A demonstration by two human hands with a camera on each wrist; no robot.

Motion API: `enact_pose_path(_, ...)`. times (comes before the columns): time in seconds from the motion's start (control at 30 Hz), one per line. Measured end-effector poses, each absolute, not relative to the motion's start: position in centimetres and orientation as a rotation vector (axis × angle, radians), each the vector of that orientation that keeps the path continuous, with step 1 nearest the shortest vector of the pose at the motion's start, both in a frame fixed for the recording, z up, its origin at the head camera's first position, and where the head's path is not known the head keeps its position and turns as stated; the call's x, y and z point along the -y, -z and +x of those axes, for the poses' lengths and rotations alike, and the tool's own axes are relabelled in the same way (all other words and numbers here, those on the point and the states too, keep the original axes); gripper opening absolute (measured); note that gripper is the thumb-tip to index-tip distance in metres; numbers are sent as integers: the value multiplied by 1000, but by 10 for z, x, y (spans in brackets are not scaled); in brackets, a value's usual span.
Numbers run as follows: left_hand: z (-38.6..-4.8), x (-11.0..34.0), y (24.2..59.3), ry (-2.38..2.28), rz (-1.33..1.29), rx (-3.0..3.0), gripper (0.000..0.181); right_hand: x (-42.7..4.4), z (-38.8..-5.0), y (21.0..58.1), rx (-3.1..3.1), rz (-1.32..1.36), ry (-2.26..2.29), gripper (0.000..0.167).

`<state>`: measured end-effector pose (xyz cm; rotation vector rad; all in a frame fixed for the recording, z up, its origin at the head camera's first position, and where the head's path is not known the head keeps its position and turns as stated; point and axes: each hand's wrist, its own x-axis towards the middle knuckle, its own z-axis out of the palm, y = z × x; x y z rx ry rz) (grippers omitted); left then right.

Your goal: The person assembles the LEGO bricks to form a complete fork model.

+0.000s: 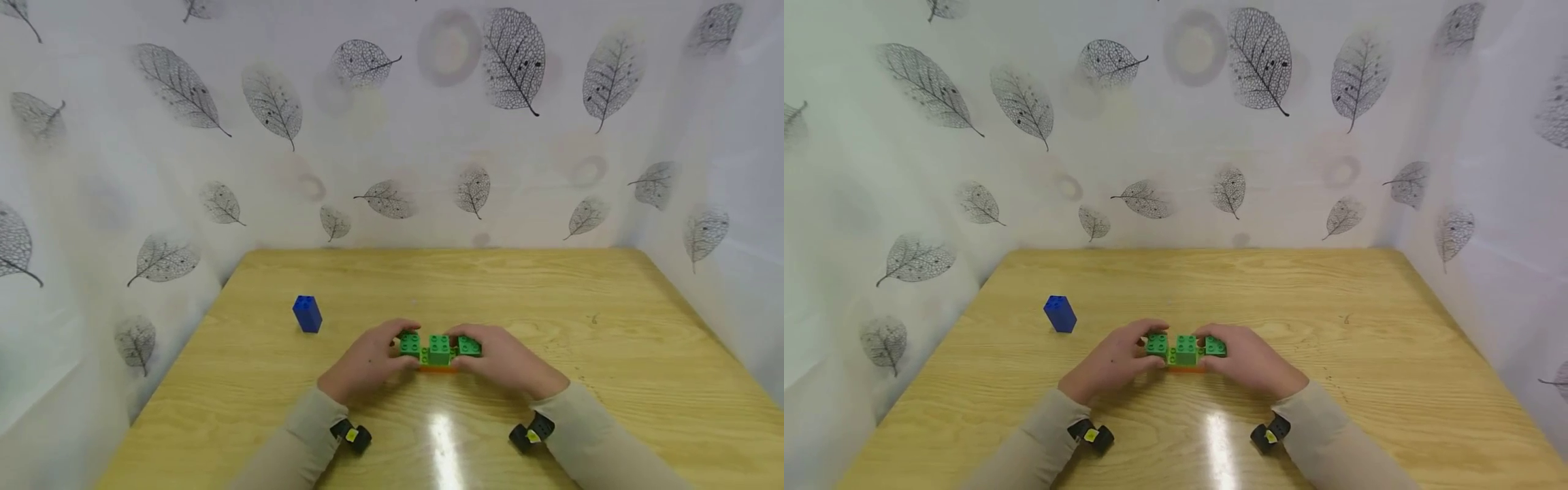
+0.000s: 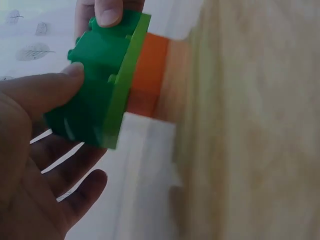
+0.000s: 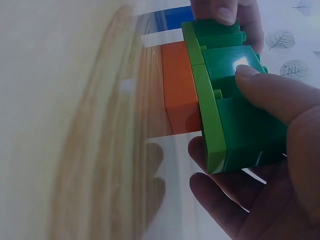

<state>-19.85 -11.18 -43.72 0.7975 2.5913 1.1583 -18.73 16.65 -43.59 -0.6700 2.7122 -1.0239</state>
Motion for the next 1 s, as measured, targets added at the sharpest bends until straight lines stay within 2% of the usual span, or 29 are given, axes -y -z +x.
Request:
enact_pose_path(0.47, -209, 179, 411, -1155, 905, -2907, 58, -168, -188, 440, -2670, -638, 1070, 44)
enact_pose_path(0.73, -208, 211, 403, -1235, 665, -2968, 62, -170, -189, 440, -2663, -651, 1062, 44)
enact_pose_path(1.0, -223, 242, 402, -1304, 479, -3027, 64, -170, -190, 441, -2665, -674, 1052, 44)
